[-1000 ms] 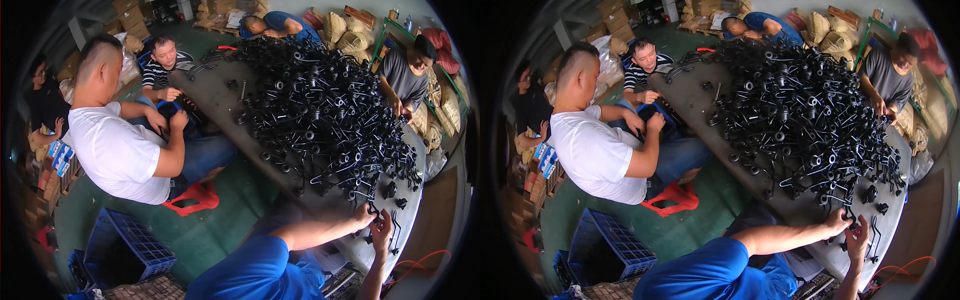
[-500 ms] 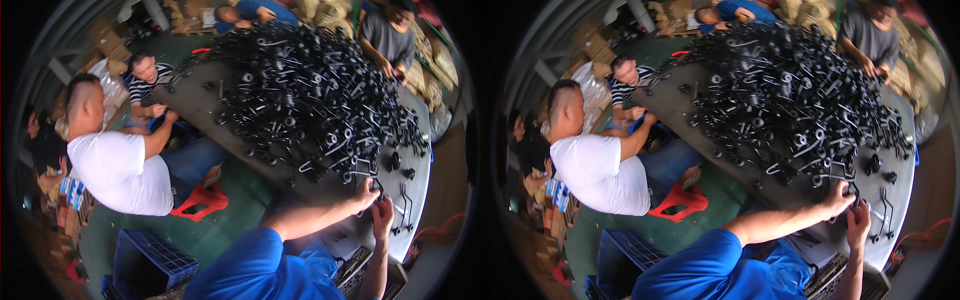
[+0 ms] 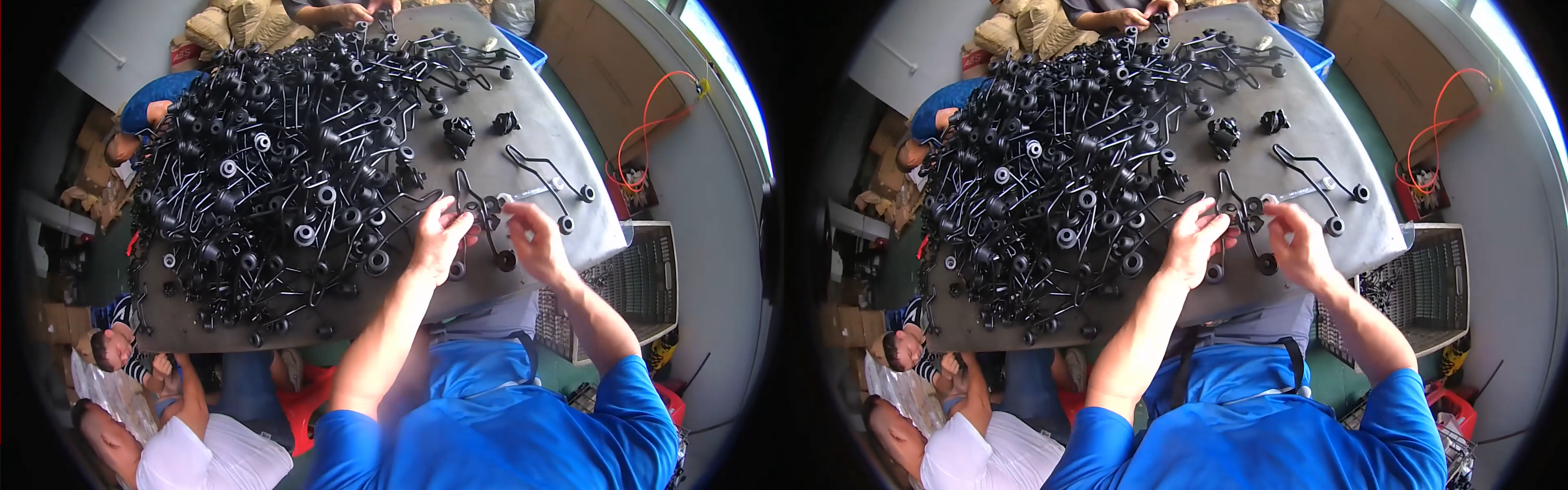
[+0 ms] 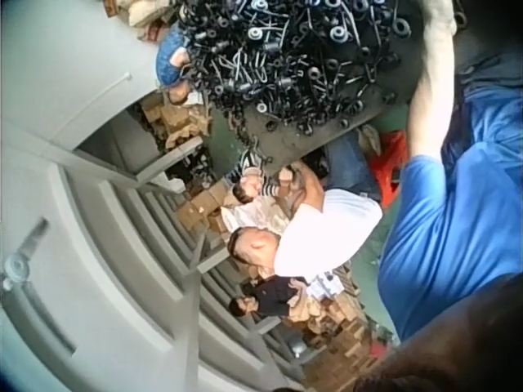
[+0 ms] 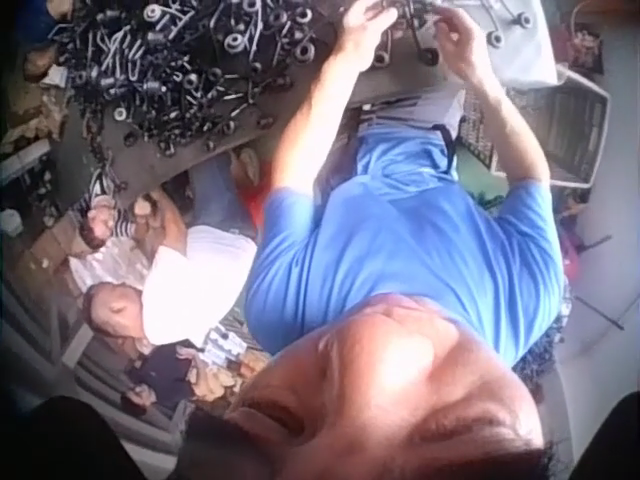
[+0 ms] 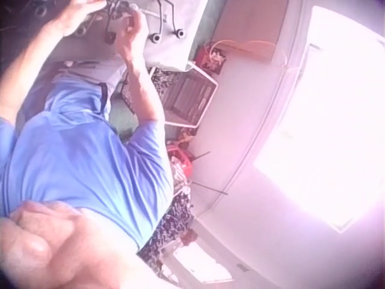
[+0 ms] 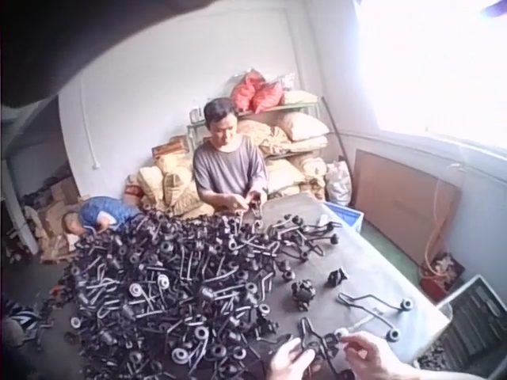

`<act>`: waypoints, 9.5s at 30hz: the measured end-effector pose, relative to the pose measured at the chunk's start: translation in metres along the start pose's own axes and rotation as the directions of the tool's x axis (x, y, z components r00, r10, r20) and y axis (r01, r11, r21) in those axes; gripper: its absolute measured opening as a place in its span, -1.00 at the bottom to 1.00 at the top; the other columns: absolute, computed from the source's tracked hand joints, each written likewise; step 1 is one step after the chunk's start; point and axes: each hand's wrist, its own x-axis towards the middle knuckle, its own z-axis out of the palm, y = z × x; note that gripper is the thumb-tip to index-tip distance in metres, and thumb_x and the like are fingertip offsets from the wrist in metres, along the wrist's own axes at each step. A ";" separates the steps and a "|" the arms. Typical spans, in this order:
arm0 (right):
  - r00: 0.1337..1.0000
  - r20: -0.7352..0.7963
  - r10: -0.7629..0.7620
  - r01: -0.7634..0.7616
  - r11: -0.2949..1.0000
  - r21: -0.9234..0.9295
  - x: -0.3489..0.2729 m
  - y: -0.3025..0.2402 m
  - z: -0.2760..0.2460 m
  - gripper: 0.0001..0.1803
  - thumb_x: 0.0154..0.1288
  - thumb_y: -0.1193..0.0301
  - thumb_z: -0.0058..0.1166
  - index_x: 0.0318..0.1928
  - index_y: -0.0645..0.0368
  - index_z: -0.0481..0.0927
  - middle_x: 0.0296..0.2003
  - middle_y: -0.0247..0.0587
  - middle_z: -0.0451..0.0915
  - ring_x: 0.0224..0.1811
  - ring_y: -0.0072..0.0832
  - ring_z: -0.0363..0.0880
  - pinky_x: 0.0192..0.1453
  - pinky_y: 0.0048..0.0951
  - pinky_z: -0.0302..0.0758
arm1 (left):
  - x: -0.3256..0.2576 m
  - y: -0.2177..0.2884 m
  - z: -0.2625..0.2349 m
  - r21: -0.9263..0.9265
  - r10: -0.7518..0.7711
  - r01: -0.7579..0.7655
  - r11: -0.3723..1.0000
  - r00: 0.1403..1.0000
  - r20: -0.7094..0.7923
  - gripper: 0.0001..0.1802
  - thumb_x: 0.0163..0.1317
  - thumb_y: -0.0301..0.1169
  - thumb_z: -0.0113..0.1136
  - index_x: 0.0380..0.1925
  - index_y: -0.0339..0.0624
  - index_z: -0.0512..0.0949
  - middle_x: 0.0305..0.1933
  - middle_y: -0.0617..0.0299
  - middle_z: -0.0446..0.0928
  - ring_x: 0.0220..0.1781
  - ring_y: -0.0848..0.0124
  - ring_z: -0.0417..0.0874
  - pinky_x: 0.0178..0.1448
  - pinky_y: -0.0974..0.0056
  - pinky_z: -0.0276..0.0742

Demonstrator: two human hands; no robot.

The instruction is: The recorder is assembling small black metal components at a workbench in a factory setting.

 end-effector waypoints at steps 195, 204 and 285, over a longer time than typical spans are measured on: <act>0.916 0.377 0.137 -0.192 0.975 0.112 0.039 -0.011 0.001 -0.53 0.48 0.06 -0.18 -0.39 0.22 0.45 -0.70 -0.33 0.43 -0.73 -0.60 0.42 -0.68 -0.58 0.38 | 0.006 -0.017 0.011 -0.092 -0.011 0.004 0.996 0.997 -0.076 -0.20 0.04 -0.27 0.35 0.26 -0.30 0.24 -0.48 0.23 0.45 -0.70 0.54 0.32 -0.70 0.36 0.17; 0.937 0.273 0.217 -0.266 0.951 0.157 0.035 -0.010 0.006 -0.52 0.49 0.04 -0.22 -0.39 0.19 0.46 -0.68 -0.31 0.45 -0.74 -0.60 0.37 -0.68 -0.57 0.31 | 0.003 -0.012 0.011 -0.078 -0.025 0.019 0.997 0.997 -0.078 -0.22 0.05 -0.28 0.35 0.26 -0.27 0.25 -0.46 0.22 0.45 -0.67 0.53 0.33 -0.68 0.36 0.19; 0.983 -0.081 -0.162 0.151 0.980 -0.133 -0.011 -0.041 0.001 -0.83 0.17 0.56 0.14 -0.20 0.24 0.53 -0.41 -0.04 0.50 -0.47 -0.13 0.55 -0.42 -0.31 0.48 | -0.025 0.011 0.039 0.135 0.621 -0.606 0.784 0.763 -0.180 -0.49 0.28 -0.53 0.18 0.21 -0.30 0.27 -0.05 0.24 0.48 -0.21 0.50 0.54 -0.07 0.39 0.54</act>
